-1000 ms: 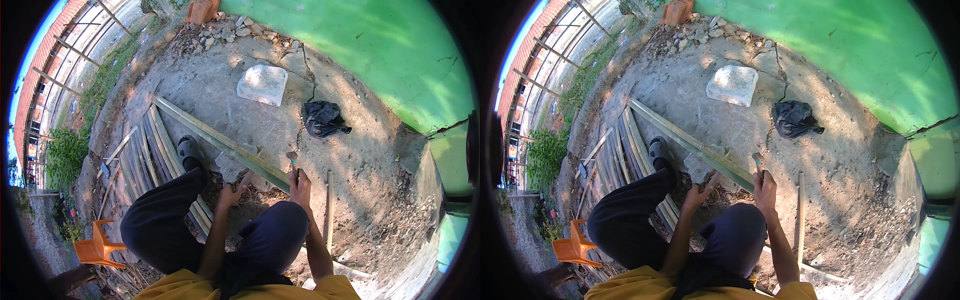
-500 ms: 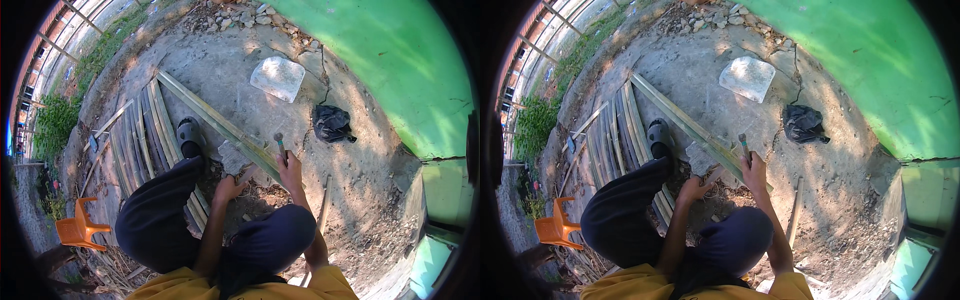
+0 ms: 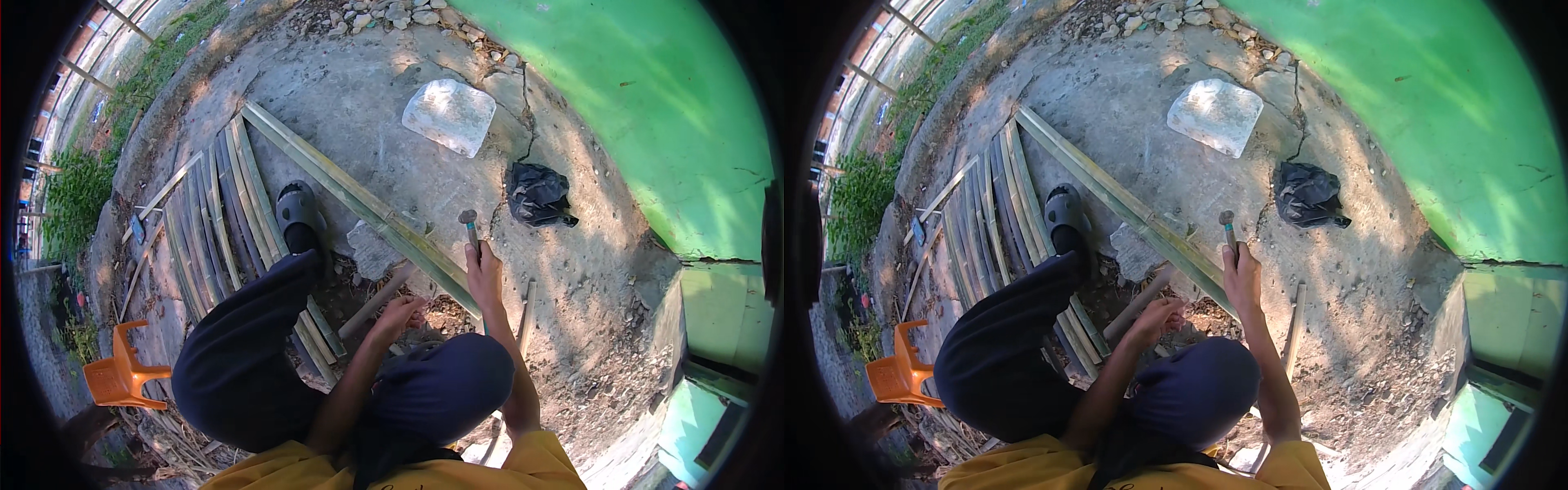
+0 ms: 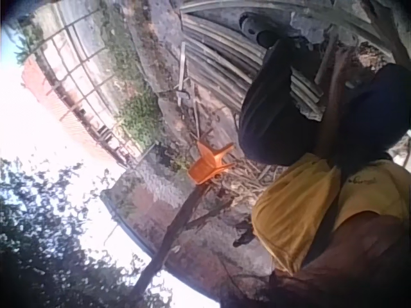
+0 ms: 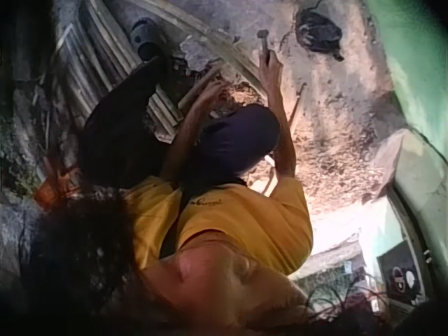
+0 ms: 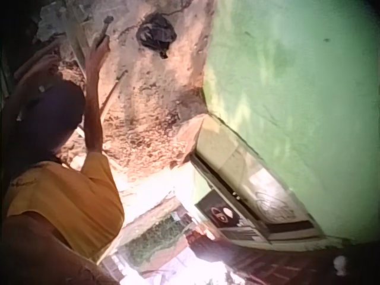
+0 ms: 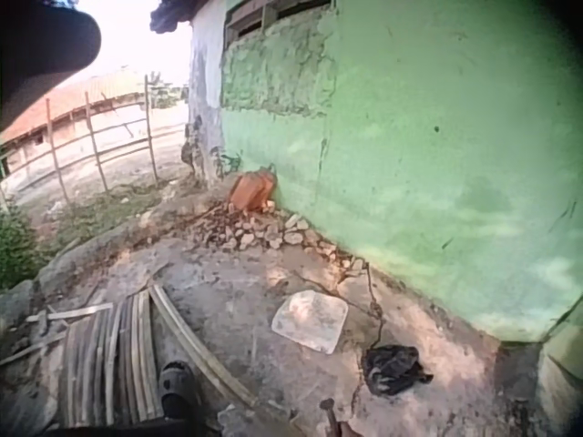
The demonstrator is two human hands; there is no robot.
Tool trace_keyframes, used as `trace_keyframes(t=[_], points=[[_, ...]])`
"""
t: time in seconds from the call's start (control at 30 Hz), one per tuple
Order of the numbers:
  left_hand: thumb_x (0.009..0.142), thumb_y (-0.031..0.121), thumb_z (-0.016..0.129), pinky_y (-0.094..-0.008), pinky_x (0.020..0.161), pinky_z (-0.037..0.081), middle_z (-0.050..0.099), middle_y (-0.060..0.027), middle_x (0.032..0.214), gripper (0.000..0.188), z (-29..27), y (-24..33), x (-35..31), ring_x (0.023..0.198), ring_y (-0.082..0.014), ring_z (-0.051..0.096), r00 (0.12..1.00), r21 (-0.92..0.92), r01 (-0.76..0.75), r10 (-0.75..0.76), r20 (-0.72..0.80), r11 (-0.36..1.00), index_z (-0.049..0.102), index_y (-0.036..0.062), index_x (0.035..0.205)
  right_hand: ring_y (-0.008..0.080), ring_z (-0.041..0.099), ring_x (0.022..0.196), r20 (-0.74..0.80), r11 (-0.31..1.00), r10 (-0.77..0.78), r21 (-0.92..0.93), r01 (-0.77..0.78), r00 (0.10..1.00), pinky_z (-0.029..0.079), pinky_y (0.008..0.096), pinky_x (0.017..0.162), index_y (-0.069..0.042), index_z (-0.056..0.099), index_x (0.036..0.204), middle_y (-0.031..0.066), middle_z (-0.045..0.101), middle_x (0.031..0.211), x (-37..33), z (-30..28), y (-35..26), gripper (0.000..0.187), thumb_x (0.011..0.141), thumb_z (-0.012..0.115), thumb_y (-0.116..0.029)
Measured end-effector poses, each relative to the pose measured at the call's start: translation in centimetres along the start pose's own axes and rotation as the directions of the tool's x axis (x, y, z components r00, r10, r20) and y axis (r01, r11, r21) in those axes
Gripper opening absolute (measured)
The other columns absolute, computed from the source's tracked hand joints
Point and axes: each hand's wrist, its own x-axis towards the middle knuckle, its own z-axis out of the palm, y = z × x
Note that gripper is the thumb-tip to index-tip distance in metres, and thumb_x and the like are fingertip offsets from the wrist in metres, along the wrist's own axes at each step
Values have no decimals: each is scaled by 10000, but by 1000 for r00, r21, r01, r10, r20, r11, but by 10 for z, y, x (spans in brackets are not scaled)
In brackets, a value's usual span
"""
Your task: The person uses a hammer to secure pieces of bamboo together on the ground and then lifts the resulting lattice structure to check its integrity.
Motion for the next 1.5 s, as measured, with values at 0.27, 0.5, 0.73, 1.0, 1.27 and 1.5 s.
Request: trace_keyframes(t=[0.27, 0.5, 0.73, 1.0, 1.27, 1.5], points=[[903, 410, 718, -285, 831, 541, 628, -84, 984, 458, -6, -33, 29, 968, -187, 631, 927, -809, -376, 169, -336, 452, 593, 64, 1174, 459, 599, 737, 19, 996, -91, 26, 90, 996, 438, 482, 649, -14, 534, 1061, 244, 604, 773, -55, 33, -16, 237, 1027, 490, -244], [925, 319, 704, -339, 1026, 525, 648, -121, 1143, 405, -5, -25, 38, 1134, -246, 622, 911, -845, -411, 199, -362, 342, 601, 20, 1178, 486, 564, 734, 9, 999, -33, -42, 34, 999, 397, 532, 641, -16, 487, 971, 260, 576, 747, -63, 56, -1, 234, 1030, 481, -243], [926, 251, 710, -341, 1012, 543, 675, -91, 1086, 296, -2, -23, 44, 1052, -221, 664, 867, -766, -498, 226, -444, 407, 631, 31, 1108, 489, 576, 691, 49, 996, -77, -48, 79, 996, 393, 543, 602, -18, 482, 992, 258, 595, 735, -60, 38, -21, 216, 1031, 465, -230], [946, 235, 685, -292, 866, 554, 704, -62, 944, 177, -18, -37, 54, 922, -145, 690, 929, -806, -325, 327, -174, 495, 628, 72, 985, 501, 629, 718, 117, 928, -1, -369, 45, 993, 493, 579, 651, 9, 455, 1074, 304, 618, 752, -58, 52, -14, 269, 1008, 472, -251], [914, 204, 723, -338, 978, 550, 688, -68, 1060, 221, -6, -40, 59, 1003, -188, 689, 863, -743, -499, 174, -475, 446, 604, 61, 1033, 484, 593, 638, 147, 956, -121, -248, 155, 982, 401, 571, 546, -16, 442, 1004, 274, 609, 721, -48, 35, -24, 215, 1028, 446, -229], [929, 226, 706, -335, 1040, 505, 668, -51, 1134, 220, -9, -37, 57, 1063, -178, 661, 907, -809, -421, 188, -376, 410, 617, 77, 1063, 502, 636, 711, 231, 896, 14, -434, 90, 973, 497, 580, 619, -13, 448, 1149, 305, 622, 724, -45, 39, -26, 293, 1010, 476, -269]])
